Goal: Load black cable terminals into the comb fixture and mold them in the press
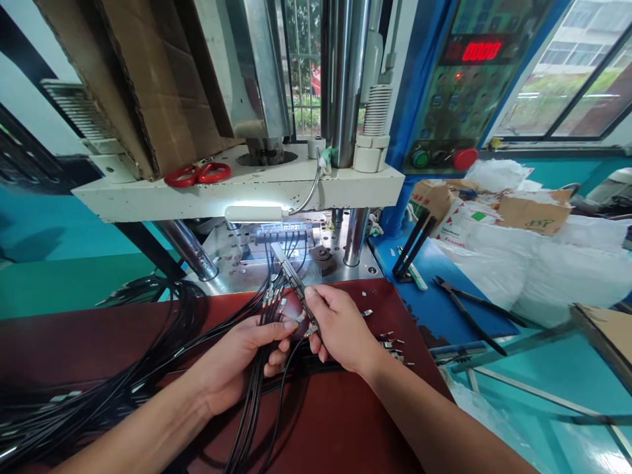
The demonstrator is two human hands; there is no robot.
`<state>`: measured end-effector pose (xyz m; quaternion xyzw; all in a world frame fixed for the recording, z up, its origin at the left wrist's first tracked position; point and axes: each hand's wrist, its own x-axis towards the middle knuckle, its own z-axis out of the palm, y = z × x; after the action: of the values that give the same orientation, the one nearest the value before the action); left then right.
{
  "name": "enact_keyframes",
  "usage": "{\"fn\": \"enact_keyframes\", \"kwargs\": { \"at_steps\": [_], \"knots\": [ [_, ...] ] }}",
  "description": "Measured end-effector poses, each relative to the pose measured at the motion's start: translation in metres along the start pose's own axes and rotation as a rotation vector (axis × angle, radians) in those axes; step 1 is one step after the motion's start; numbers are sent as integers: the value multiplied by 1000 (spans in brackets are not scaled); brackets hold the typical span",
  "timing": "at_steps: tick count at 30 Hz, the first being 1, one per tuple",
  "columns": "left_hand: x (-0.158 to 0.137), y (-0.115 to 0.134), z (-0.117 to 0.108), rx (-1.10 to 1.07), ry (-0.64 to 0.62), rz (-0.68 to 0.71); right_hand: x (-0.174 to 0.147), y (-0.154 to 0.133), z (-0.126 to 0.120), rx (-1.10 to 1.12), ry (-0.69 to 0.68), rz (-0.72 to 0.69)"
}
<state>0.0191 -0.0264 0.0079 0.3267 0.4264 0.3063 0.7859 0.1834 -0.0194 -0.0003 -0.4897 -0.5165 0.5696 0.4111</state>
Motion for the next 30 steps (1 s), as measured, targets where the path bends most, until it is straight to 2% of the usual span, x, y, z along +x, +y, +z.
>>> {"fn": "enact_keyframes", "kwargs": {
  "at_steps": [5,24,30],
  "knots": [
    [2,-1,3,47,-19,4,-1,0,1,-45,-5,-23],
    [3,-3,6,150,44,61,-2,-1,4,-118,-34,-37],
    [5,-6,5,151,51,82,-3,-1,4,-223,-16,-75]
  ]
}}
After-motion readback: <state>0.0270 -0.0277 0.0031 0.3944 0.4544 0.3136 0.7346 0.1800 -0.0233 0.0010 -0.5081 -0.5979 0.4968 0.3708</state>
